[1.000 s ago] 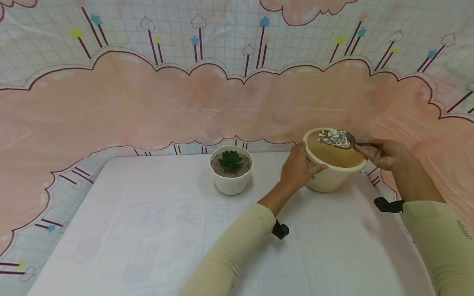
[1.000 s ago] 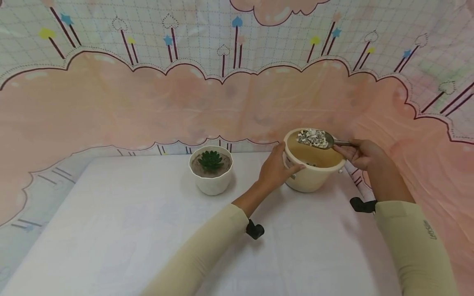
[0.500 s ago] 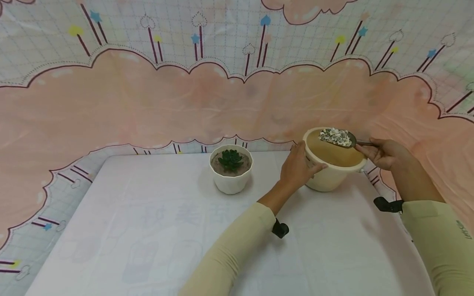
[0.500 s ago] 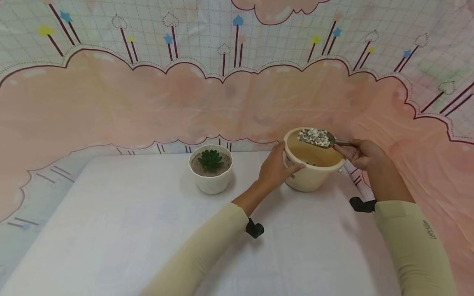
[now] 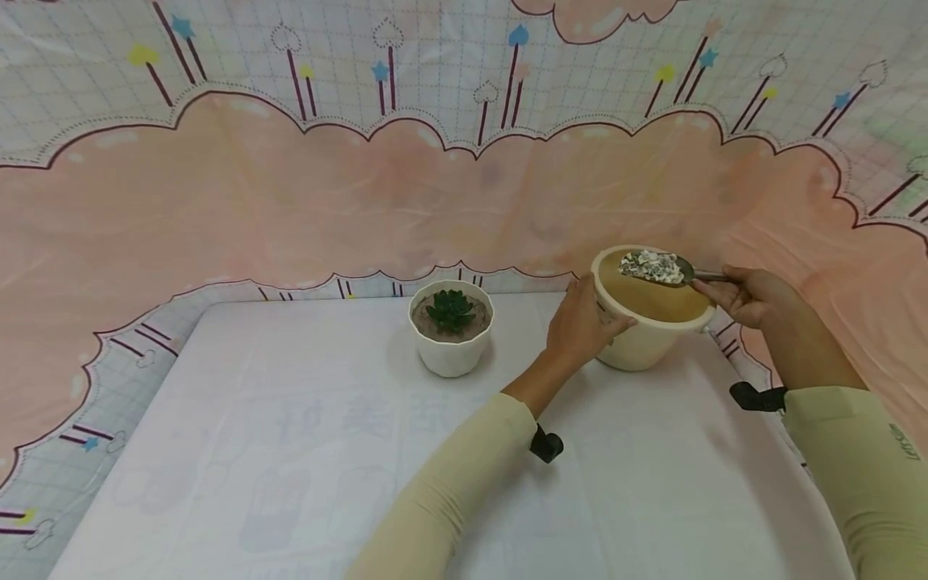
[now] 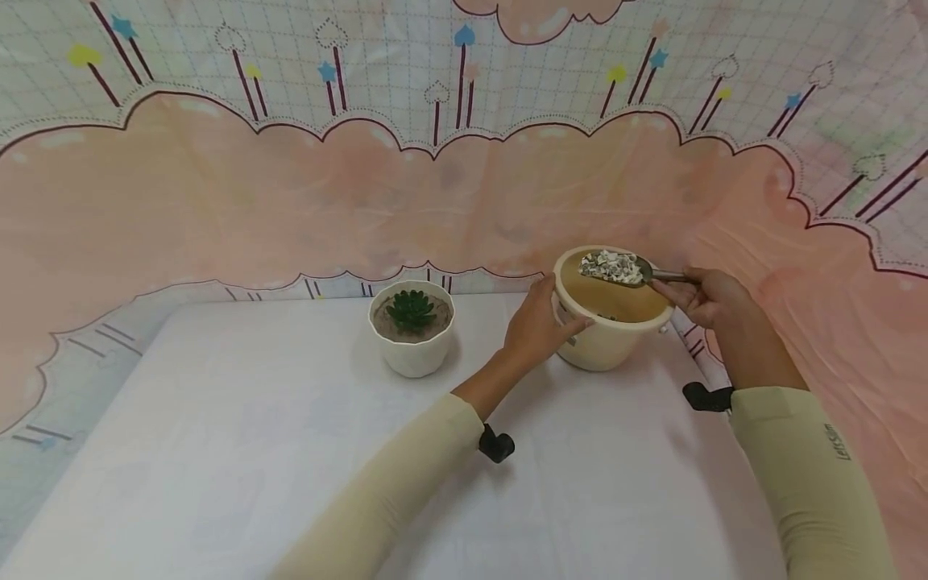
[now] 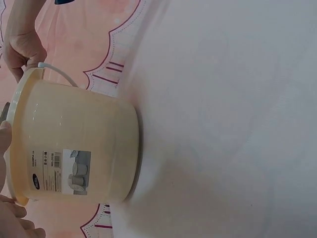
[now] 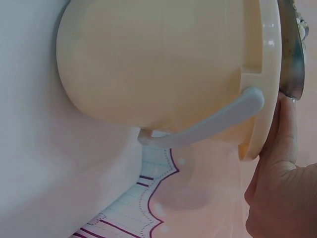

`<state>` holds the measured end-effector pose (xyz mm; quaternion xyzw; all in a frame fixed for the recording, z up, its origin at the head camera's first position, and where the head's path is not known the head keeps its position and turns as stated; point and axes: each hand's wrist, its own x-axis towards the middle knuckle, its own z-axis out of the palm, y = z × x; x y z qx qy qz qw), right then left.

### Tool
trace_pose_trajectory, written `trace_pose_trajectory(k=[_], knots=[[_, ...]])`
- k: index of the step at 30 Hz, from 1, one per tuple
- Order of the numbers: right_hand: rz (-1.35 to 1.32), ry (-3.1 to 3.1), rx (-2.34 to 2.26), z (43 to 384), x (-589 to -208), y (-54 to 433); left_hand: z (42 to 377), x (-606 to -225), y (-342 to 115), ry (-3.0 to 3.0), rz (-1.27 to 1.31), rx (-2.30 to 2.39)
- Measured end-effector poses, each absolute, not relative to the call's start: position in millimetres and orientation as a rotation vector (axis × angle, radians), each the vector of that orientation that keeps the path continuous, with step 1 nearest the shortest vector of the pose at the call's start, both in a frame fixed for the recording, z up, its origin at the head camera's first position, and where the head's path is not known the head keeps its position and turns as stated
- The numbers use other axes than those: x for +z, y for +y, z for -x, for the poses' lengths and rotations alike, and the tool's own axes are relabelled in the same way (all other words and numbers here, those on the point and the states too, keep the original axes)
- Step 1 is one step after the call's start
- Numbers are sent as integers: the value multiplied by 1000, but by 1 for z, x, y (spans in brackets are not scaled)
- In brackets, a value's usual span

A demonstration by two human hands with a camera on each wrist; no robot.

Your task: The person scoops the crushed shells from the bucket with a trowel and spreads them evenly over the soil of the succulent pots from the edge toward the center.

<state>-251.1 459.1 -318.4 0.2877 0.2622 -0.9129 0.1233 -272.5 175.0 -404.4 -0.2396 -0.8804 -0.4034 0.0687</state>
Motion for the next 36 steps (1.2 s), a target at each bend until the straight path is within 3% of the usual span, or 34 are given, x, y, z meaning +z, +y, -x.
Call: trace_pose_trajectory(k=[13, 26, 36], knots=[[-728, 780, -2676, 258, -310, 424, 271, -393, 125, -2659, 636, -1287], [-584, 871, -2593, 278, -304, 341, 257, -373, 53, -2404, 573, -1413], [-563, 979, -2489, 285, -315, 287, 248, -381, -7, -2294, 486, -1495]])
